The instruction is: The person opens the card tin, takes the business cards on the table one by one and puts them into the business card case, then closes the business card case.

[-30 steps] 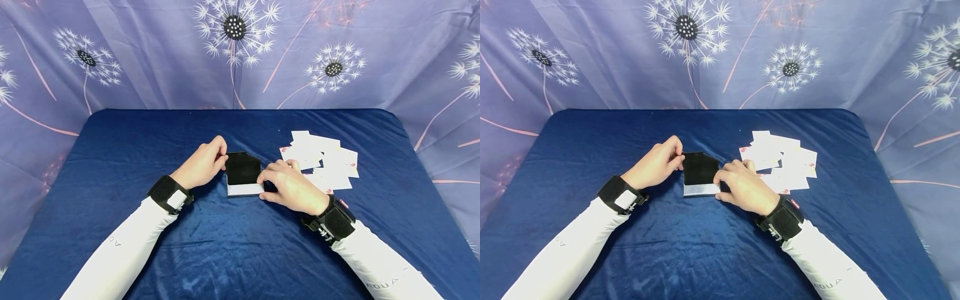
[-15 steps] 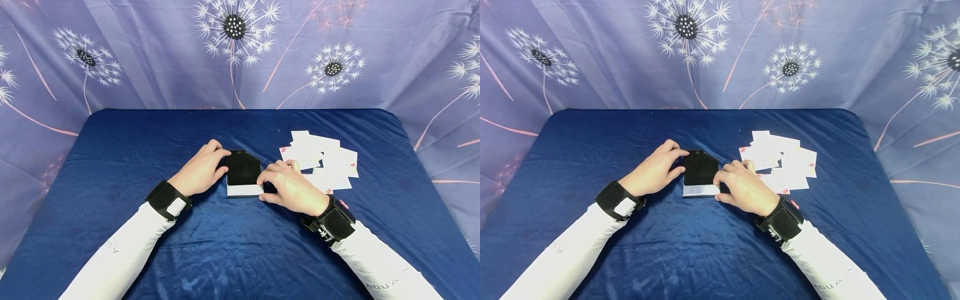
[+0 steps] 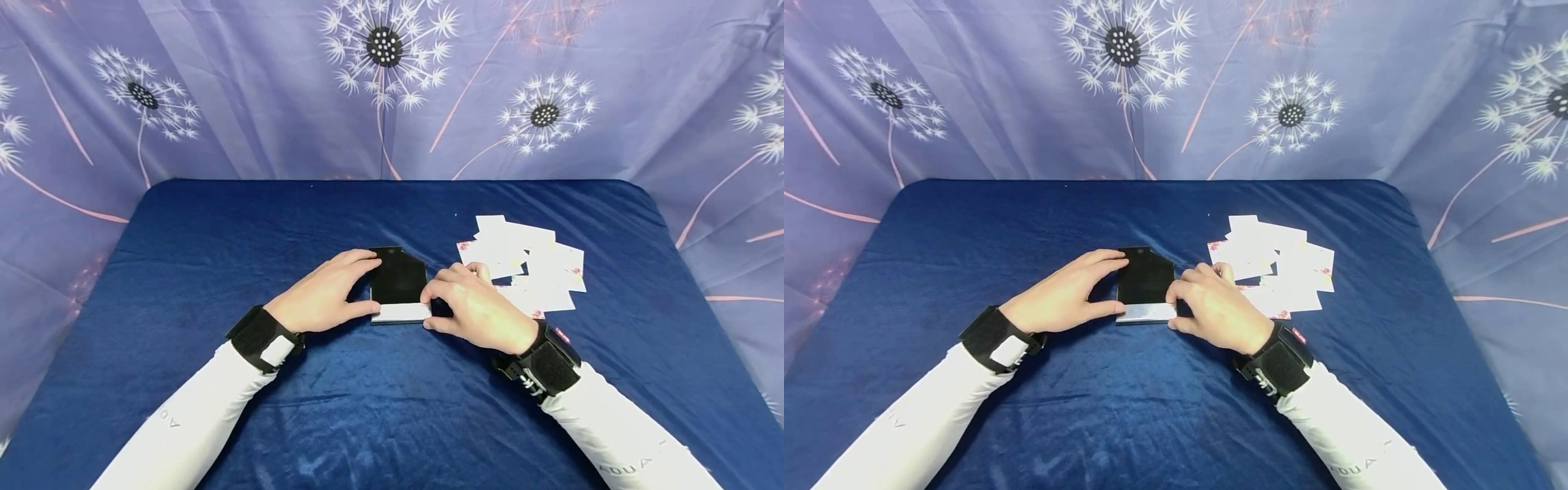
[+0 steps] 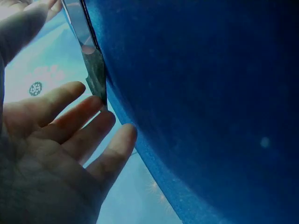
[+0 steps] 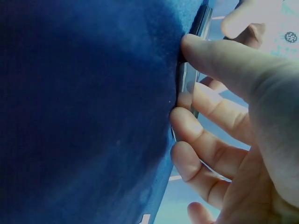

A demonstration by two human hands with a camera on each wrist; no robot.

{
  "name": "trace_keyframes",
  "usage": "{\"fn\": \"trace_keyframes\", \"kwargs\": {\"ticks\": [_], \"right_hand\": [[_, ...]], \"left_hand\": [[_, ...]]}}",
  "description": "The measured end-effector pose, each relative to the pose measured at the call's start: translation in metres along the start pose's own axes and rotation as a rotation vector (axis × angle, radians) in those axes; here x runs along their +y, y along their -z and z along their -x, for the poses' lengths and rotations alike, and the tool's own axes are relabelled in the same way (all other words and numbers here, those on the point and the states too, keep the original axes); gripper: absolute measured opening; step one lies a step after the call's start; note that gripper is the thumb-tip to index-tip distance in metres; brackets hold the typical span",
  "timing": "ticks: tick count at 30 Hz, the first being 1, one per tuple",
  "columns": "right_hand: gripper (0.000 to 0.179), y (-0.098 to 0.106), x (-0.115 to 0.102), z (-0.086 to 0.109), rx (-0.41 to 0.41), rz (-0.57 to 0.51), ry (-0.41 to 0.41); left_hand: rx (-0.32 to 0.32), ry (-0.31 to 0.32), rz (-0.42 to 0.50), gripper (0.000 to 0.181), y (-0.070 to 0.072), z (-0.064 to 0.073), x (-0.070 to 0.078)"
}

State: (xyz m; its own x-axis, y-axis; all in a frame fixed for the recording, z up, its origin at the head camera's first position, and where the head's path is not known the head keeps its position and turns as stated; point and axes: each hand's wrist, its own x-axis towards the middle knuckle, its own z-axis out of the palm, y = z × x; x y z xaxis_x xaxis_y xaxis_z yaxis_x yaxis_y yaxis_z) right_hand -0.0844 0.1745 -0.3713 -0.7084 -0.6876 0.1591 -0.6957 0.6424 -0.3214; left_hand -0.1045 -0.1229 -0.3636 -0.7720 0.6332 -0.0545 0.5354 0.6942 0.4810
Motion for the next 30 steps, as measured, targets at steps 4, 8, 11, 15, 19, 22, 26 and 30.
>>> {"fn": "trace_keyframes", "kwargs": {"ticks": [4, 8, 11, 15, 19, 22, 26, 30], "right_hand": [[0.027, -0.0006, -0.0002, -0.0003, -0.001, 0.002, -0.005], [0.027, -0.0009, 0.0002, -0.0006, 0.002, 0.001, -0.004], [0.027, -0.0011, 0.0004, -0.0009, 0.006, 0.0, 0.001], [0.028, -0.0013, 0.0004, -0.0008, 0.006, 0.002, 0.0], [0.027, -0.0004, 0.0002, 0.0001, -0.001, 0.007, -0.01], [0.026, -0.0003, 0.0003, 0.0006, -0.006, 0.009, -0.015], [0.026, -0.0003, 0.0003, 0.001, -0.007, 0.013, -0.014], [0.03, 0.001, 0.0002, 0.001, -0.005, 0.02, -0.005]], "left_hand": [[-0.026, 0.001, 0.004, 0.088, 0.001, 0.0012, -0.0001], [-0.041, -0.004, -0.004, 0.091, 0.0012, 0.0015, -0.0011], [-0.046, -0.002, -0.014, 0.091, 0.0007, 0.0018, -0.0027], [-0.045, -0.012, -0.024, 0.089, 0.0001, 0.0023, -0.0044], [-0.048, -0.031, -0.032, 0.09, -0.0009, 0.002, -0.0049], [-0.061, -0.026, -0.036, 0.091, -0.0012, 0.0017, -0.0049], [-0.072, -0.016, -0.036, 0.092, -0.0006, 0.0022, -0.0044], [-0.072, -0.008, -0.037, 0.092, -0.0001, 0.0035, -0.0049]]}}
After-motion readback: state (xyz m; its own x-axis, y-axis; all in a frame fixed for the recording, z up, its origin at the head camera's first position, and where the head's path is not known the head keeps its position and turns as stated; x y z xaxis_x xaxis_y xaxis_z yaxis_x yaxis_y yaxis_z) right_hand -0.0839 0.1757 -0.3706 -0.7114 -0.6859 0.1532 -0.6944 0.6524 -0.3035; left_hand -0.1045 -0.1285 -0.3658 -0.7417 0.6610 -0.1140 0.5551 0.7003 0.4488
